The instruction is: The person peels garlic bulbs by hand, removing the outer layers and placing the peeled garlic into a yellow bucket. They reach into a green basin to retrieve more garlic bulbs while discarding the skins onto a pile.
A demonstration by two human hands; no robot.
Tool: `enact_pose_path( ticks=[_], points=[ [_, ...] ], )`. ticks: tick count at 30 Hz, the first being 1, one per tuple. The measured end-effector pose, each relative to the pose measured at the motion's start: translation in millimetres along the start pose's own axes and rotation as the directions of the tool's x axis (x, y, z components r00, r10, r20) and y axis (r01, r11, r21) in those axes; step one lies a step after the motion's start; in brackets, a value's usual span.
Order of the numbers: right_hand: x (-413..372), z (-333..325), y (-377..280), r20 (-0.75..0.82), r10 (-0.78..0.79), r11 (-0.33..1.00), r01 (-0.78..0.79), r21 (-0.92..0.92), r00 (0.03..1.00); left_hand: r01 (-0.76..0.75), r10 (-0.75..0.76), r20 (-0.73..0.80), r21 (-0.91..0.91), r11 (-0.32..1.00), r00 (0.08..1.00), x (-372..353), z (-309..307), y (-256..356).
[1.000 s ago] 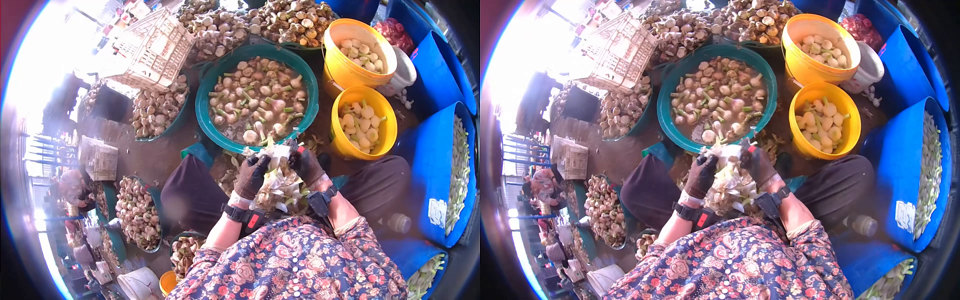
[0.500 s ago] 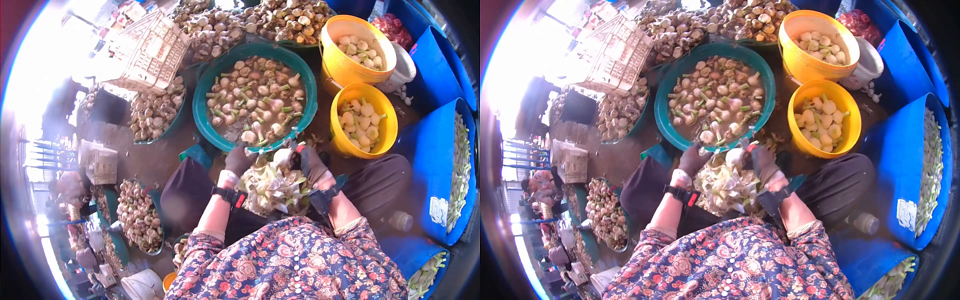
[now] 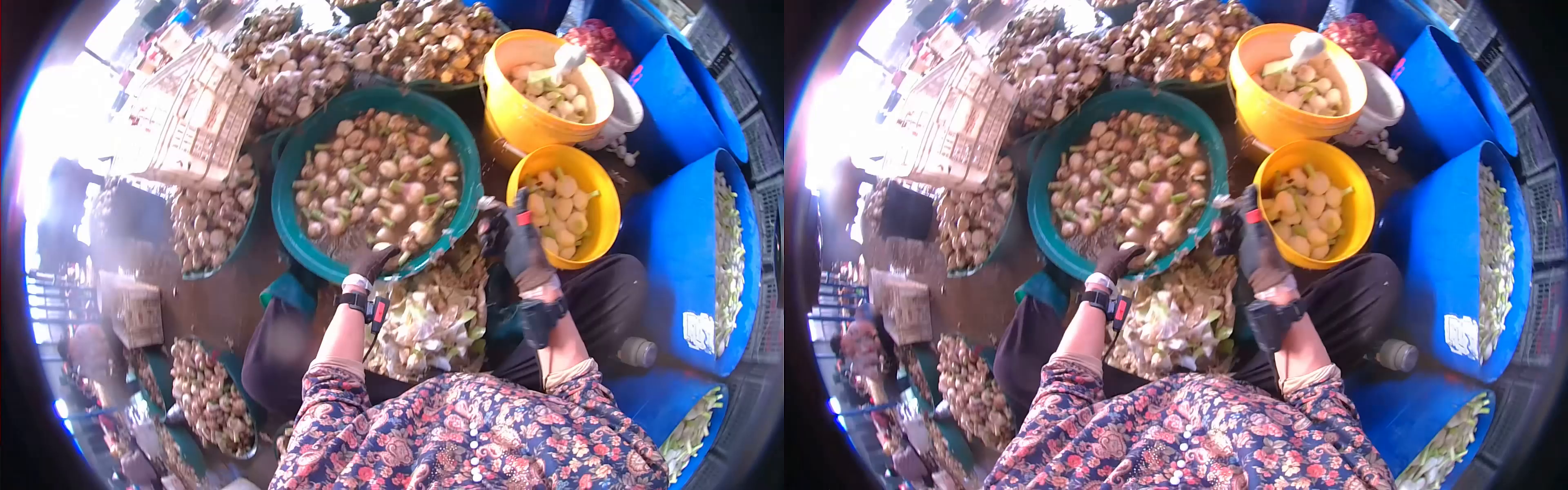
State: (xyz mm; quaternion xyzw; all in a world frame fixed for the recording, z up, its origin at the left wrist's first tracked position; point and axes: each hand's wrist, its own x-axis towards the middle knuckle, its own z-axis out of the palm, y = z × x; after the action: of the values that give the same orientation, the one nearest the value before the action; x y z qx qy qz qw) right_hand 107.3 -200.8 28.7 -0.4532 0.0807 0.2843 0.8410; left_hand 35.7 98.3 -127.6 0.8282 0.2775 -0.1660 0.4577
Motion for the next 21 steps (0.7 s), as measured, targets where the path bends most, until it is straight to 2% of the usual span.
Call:
enact_pose_path(
  ticks=[1, 2, 3, 5, 7, 8, 9, 11, 14, 18, 19, 20, 21],
  points=[
    [-1, 3, 22, -0.111, 0.028, 0.977, -0.051, -0.206, 0.993, 0.032, -0.022, 0.059, -0.172, 0.985, 0.998, -23, -3, 16],
    [3, -1, 52, -0.069, 0.102, 0.962, -0.116, -0.247, 0.992, 0.064, -0.026, 0.117, -0.336, 0.94, 0.993, -39, -7, 28],
    [-1, 13, 62, -0.199, 0.175, 0.945, -0.222, -0.24, 0.964, 0.1, -0.016, 0.174, -0.487, 0.868, 0.985, -54, -8, 38],
    [6, 5, 102, -0.142, 0.019, 0.821, -0.096, -0.563, 0.99, -0.13, 0.253, 0.113, -0.622, 0.772, 0.961, -87, -4, 53],
    [2, 9, 114, -0.117, -0.084, 0.751, -0.014, -0.66, 0.99, -0.332, 0.41, -0.003, -0.592, 0.734, 0.912, -122, 5, 77],
    [0, 11, 116, -0.1, -0.138, 0.708, 0.027, -0.706, 0.985, -0.363, 0.414, 0.042, -0.405, 0.839, 0.909, -138, 3, 89],
    [-2, 12, 113, -0.093, -0.148, 0.688, 0.034, -0.725, 0.985, -0.558, 0.56, -0.044, -0.178, 0.81, 0.827, -144, 7, 90],
    [-6, 13, 107, -0.078, -0.166, 0.646, 0.048, -0.762, 0.983, -0.579, 0.57, -0.102, -0.1, 0.809, 0.815, -155, 13, 93],
    [-14, 11, 100, 0.02, -0.174, 0.625, 0.126, -0.77, 0.985, -0.668, 0.691, -0.135, 0.182, 0.721, 0.71, -164, 12, 100],
    [-24, 14, 86, 0.077, -0.087, 0.684, 0.115, -0.72, 0.993, -0.658, 0.689, -0.139, 0.211, 0.722, 0.711, -172, 8, 109],
    [-27, 17, 80, 0.07, -0.041, 0.712, 0.078, -0.698, 0.997, -0.594, 0.585, -0.12, -0.057, 0.802, 0.802, -169, 9, 104],
    [-30, 19, 75, 0.067, 0.008, 0.737, 0.039, -0.675, 0.998, -0.474, 0.479, -0.067, -0.319, 0.821, 0.875, -162, 13, 93],
    [-31, 19, 71, 0.065, 0.055, 0.758, 0.001, -0.652, 0.996, -0.311, 0.382, 0.017, -0.551, 0.775, 0.924, -161, 12, 93]
  ],
)
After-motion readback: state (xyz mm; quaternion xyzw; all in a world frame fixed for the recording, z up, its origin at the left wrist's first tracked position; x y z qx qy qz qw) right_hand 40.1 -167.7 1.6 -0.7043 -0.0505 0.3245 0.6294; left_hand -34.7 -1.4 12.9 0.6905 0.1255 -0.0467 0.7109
